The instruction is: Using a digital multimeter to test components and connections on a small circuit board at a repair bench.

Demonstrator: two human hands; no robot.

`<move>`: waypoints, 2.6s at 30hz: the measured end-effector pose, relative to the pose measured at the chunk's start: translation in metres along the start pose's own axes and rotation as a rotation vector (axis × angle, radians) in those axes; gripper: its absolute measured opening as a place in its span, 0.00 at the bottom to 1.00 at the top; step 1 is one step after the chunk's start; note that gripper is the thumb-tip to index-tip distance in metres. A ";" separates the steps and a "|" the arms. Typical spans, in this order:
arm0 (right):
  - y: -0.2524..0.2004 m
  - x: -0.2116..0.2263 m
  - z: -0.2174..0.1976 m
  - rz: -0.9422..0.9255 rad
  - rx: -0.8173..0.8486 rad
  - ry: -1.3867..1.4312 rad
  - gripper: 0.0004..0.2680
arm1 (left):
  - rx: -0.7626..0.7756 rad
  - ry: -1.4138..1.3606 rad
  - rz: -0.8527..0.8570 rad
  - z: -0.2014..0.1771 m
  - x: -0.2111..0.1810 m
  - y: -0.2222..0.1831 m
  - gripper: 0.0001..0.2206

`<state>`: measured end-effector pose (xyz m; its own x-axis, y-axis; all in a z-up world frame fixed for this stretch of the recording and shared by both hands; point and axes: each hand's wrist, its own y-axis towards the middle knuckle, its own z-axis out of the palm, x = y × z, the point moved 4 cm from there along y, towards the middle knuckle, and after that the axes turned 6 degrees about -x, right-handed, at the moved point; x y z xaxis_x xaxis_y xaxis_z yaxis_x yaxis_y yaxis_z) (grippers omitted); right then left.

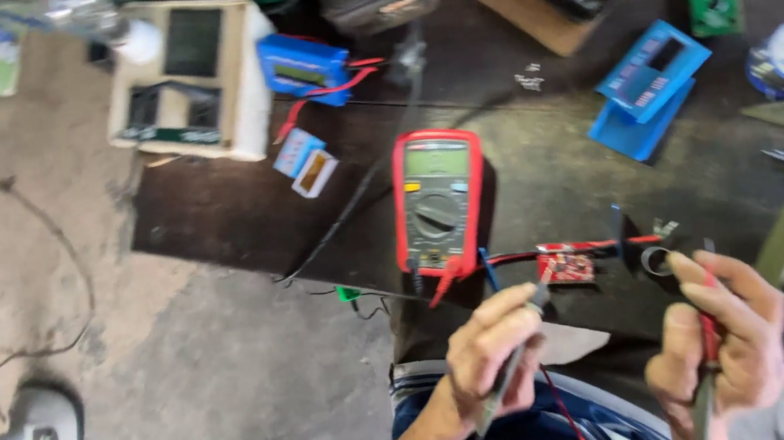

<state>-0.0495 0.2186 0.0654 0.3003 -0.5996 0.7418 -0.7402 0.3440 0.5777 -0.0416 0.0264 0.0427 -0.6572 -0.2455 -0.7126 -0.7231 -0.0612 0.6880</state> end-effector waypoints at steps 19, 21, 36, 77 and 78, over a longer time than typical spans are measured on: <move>-0.023 -0.022 -0.001 -0.075 0.043 -0.100 0.11 | 0.181 0.363 -0.310 -0.062 0.042 0.127 0.14; -0.024 -0.020 -0.003 -0.062 0.043 -0.089 0.11 | 0.197 0.385 -0.292 -0.061 0.042 0.124 0.15; -0.011 -0.026 0.006 -0.210 -0.064 -0.017 0.06 | 0.176 0.481 -0.282 -0.052 0.039 0.124 0.15; -0.029 -0.031 -0.011 -0.011 0.227 -0.161 0.08 | -0.017 0.422 -0.354 -0.060 0.041 0.113 0.23; -0.031 -0.035 -0.010 -0.014 0.225 -0.157 0.08 | -0.019 0.424 -0.349 -0.065 0.037 0.113 0.23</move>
<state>-0.0310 0.2358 0.0250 0.2277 -0.7136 0.6625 -0.8567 0.1765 0.4846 -0.1336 -0.0525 0.1030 -0.2328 -0.5757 -0.7838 -0.8761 -0.2257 0.4260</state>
